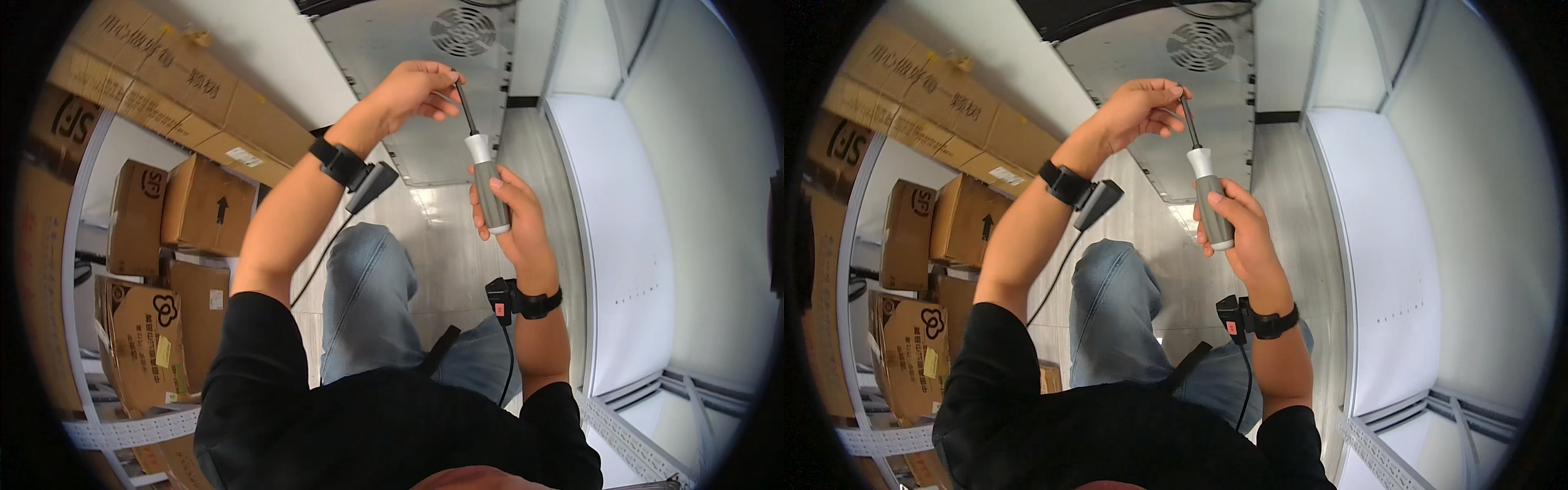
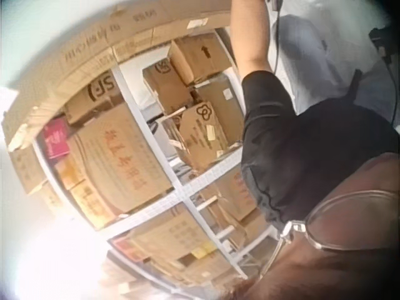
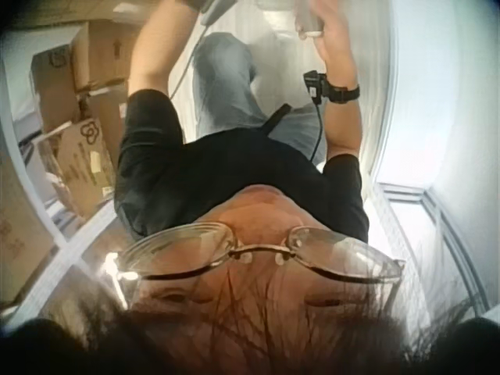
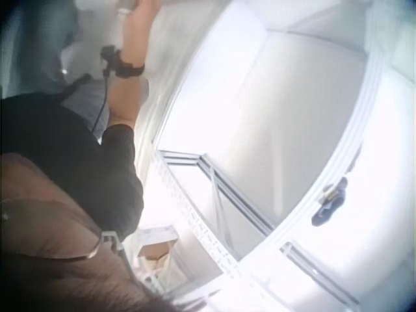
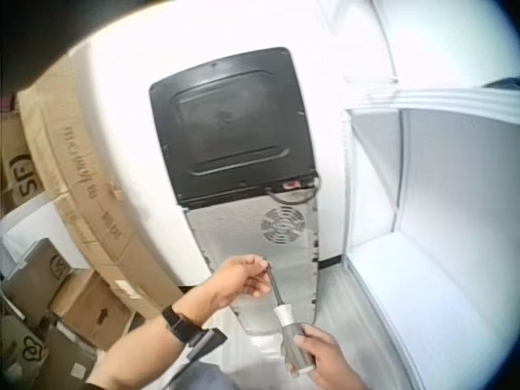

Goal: The person uses a screwdriver to tighten screws on the back panel of a white electronic device. They repeatedly pick up screws and secure them into place while standing in a storage area with stacked cardboard boxes.

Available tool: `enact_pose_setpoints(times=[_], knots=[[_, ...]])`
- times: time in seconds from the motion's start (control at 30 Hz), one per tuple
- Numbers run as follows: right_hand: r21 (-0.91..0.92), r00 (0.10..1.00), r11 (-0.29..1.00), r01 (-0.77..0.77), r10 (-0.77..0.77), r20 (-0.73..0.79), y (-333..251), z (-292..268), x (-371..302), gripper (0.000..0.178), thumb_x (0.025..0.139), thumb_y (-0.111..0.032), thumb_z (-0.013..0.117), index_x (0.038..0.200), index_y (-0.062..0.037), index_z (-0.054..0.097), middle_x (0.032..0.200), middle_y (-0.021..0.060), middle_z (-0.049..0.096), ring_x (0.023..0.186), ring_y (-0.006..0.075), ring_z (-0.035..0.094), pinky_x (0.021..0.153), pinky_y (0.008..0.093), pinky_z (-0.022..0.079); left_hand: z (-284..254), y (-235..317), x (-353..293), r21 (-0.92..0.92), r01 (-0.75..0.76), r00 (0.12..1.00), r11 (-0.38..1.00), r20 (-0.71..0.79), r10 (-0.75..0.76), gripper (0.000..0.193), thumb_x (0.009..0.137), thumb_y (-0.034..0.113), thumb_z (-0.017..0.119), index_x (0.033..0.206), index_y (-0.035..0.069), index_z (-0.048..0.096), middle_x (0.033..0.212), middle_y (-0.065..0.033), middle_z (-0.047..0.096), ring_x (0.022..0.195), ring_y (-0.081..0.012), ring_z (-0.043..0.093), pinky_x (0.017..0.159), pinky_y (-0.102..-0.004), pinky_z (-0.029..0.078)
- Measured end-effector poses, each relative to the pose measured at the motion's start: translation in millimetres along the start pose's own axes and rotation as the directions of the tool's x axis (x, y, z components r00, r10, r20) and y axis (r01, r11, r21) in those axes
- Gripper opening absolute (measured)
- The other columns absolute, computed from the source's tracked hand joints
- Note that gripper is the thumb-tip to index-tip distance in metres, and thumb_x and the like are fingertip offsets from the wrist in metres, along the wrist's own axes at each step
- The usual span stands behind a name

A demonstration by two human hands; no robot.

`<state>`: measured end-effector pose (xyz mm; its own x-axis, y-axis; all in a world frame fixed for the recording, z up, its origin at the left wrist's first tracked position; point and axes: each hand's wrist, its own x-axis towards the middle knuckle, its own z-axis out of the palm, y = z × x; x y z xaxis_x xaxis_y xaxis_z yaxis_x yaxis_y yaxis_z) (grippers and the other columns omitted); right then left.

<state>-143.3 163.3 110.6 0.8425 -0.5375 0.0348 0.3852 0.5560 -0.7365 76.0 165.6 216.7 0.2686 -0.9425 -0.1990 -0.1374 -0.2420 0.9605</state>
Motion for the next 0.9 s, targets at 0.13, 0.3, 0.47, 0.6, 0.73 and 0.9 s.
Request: enact_pose_setpoints(times=[0.13,0.3,0.47,0.6,0.73,0.9], knots=[[-0.124,0.999,0.992,-0.03,0.028,-0.022,16,-5,-5,0.03,0.093,-0.028,0.052,0.109,-0.0034,0.057,0.076,0.005,0.06,0.057,0.0095,0.054,0.044,0.0237,0.039,9,-40,-10,-0.201,-0.054,0.993,0.978,-0.114,0.031,0.022,0.097,0.02,0.047,0.104,0.004,0.059,0.084,-0.0047,0.064,0.069,-0.0119,0.063,0.059,-0.0227,0.051],[-0.271,0.995,0.96,-0.071,0.048,-0.089,51,15,21,0.033,0.093,-0.03,0.052,0.113,-0.0039,0.054,0.076,0.005,0.061,0.053,0.0079,0.051,0.043,0.0222,0.038,-12,-83,-9,-0.31,-0.117,0.968,0.943,-0.247,0.039,0.025,0.098,0.018,0.044,0.111,0.004,0.059,0.081,-0.0038,0.061,0.068,-0.0131,0.062,0.059,-0.0239,0.05],[-0.282,0.98,0.958,-0.06,0.003,-0.198,85,66,64,0.039,0.094,-0.029,0.05,0.123,-0.0028,0.048,0.075,0.0064,0.061,0.049,0.0087,0.05,0.04,0.0226,0.037,-79,-103,9,-0.4,-0.049,0.989,0.915,-0.15,-0.013,0.027,0.097,0.02,0.047,0.115,0.004,0.058,0.081,-0.0032,0.058,0.067,-0.0125,0.061,0.059,-0.0223,0.048],[-0.291,0.981,0.956,-0.038,-0.019,-0.191,90,74,82,0.038,0.095,-0.026,0.048,0.124,-0.0022,0.046,0.075,0.0077,0.061,0.047,0.0097,0.049,0.039,0.0227,0.036,-97,-110,15,-0.473,-0.067,0.994,0.879,-0.106,0.019,0.028,0.096,0.023,0.05,0.114,0.004,0.059,0.082,-0.0039,0.059,0.065,-0.0112,0.062,0.056,-0.0205,0.048],[-0.294,0.977,0.955,-0.045,-0.019,-0.211,96,80,92,0.037,0.095,-0.025,0.046,0.124,-0.0023,0.046,0.074,0.0085,0.061,0.046,0.0104,0.049,0.039,0.0224,0.036,-114,-119,23,-0.476,-0.068,0.996,0.877,-0.084,0.032,0.027,0.095,0.023,0.052,0.112,0.003,0.061,0.082,-0.0042,0.06,0.064,-0.0109,0.063,0.054,-0.0197,0.049],[-0.254,0.968,0.967,-0.032,-0.033,-0.248,103,86,98,0.036,0.095,-0.026,0.046,0.123,-0.0029,0.046,0.074,0.0085,0.061,0.046,0.01,0.049,0.038,0.0223,0.036,-118,-118,28,-0.492,-0.075,0.996,0.867,-0.08,0.041,0.025,0.094,0.022,0.054,0.107,0.002,0.062,0.08,-0.0047,0.061,0.062,-0.011,0.063,0.053,-0.0189,0.049]])
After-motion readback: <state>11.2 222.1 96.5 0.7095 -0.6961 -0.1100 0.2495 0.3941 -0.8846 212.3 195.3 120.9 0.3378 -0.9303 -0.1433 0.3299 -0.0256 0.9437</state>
